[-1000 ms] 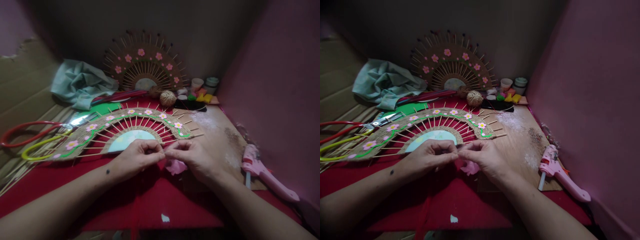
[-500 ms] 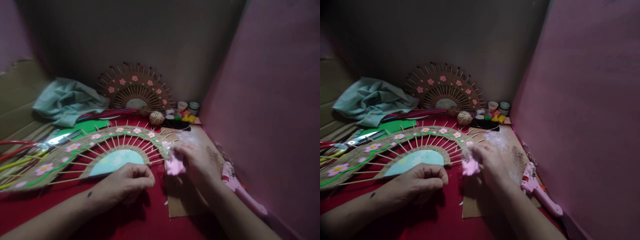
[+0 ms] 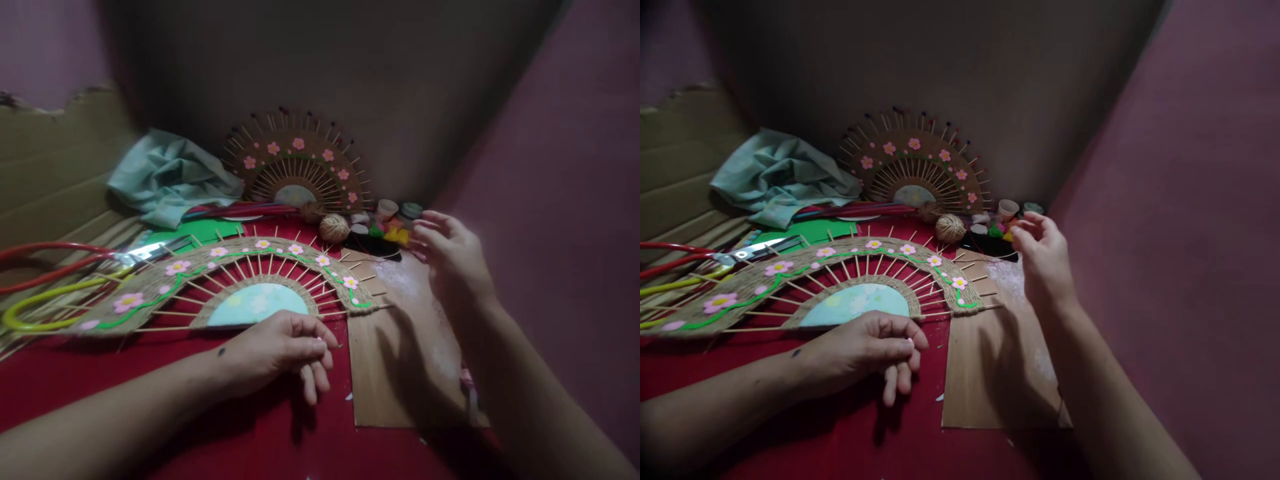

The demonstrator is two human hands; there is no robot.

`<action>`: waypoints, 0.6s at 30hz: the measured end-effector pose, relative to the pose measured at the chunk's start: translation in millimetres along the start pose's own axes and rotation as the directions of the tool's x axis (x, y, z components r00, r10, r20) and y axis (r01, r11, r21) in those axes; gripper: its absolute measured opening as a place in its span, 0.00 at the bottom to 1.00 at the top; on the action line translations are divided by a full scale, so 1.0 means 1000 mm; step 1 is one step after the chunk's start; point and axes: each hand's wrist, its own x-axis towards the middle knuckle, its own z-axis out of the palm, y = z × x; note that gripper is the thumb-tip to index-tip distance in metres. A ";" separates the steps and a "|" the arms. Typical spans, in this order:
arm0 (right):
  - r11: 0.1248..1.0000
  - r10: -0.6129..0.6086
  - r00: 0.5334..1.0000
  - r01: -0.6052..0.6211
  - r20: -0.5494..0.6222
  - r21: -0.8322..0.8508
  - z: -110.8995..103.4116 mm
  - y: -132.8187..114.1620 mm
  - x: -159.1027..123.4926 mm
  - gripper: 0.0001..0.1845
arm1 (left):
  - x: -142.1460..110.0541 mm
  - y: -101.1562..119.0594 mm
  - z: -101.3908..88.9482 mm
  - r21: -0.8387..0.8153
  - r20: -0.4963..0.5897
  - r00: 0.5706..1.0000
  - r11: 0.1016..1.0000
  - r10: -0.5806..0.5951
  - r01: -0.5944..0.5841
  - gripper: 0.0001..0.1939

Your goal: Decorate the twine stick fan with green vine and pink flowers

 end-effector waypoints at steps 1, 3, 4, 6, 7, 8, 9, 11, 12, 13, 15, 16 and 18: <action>0.997 0.021 0.999 -0.023 0.032 0.069 0.004 -0.006 -0.018 0.14 | 0.000 0.001 0.000 0.000 -0.003 1.000 1.000 -0.014 0.014 0.09; 0.990 -0.025 0.996 0.012 0.091 0.138 0.008 -0.017 -0.050 0.12 | -0.002 0.002 0.000 0.022 -0.030 0.998 0.998 -0.055 0.056 0.10; 0.989 -0.050 0.994 0.035 0.101 0.144 0.008 -0.020 -0.061 0.12 | -0.002 0.003 0.001 0.037 -0.052 0.996 0.997 -0.073 0.075 0.11; 0.993 -0.066 0.994 0.056 0.089 0.108 0.005 -0.022 -0.074 0.11 | -0.004 0.005 0.001 0.050 -0.090 0.992 0.995 -0.082 0.087 0.13; 0.995 -0.063 0.996 0.057 0.069 0.084 0.003 -0.022 -0.076 0.10 | -0.005 0.006 0.002 0.045 -0.091 0.993 0.996 -0.078 0.082 0.14; 0.997 -0.055 0.997 0.052 0.048 0.060 0.000 -0.020 -0.076 0.09 | -0.006 0.007 0.002 0.031 -0.078 0.995 0.997 -0.070 0.072 0.14; 0.998 -0.048 0.998 0.047 0.027 0.042 -0.003 -0.017 -0.074 0.08 | -0.006 0.008 0.003 0.009 -0.053 0.997 0.998 -0.055 0.055 0.13; 0.999 -0.038 0.999 0.038 0.002 0.021 -0.008 -0.012 -0.070 0.08 | -0.007 0.011 0.003 -0.056 0.008 1.000 0.998 -0.006 0.006 0.10; 0.999 -0.035 0.999 0.035 -0.004 0.017 -0.009 -0.009 -0.069 0.07 | -0.007 0.011 0.003 -0.089 0.033 0.999 0.996 0.019 -0.016 0.09; 0.999 -0.031 0.999 0.031 -0.009 0.018 -0.010 -0.007 -0.068 0.07 | -0.007 0.012 0.003 -0.115 0.052 0.998 0.993 0.035 -0.029 0.08; 0.999 -0.018 1.000 0.019 -0.015 0.035 -0.010 -0.002 -0.068 0.07 | -0.007 0.013 0.002 -0.139 0.076 0.997 0.990 0.035 -0.024 0.07; 0.999 -0.010 1.000 0.011 -0.012 0.047 -0.010 -0.001 -0.069 0.07 | -0.007 0.013 0.001 -0.133 0.079 0.997 0.991 0.022 -0.011 0.06; 0.998 0.017 1.000 -0.017 0.004 0.062 -0.009 0.002 -0.073 0.07 | -0.008 0.011 -0.002 -0.103 0.066 0.998 0.994 -0.011 0.018 0.05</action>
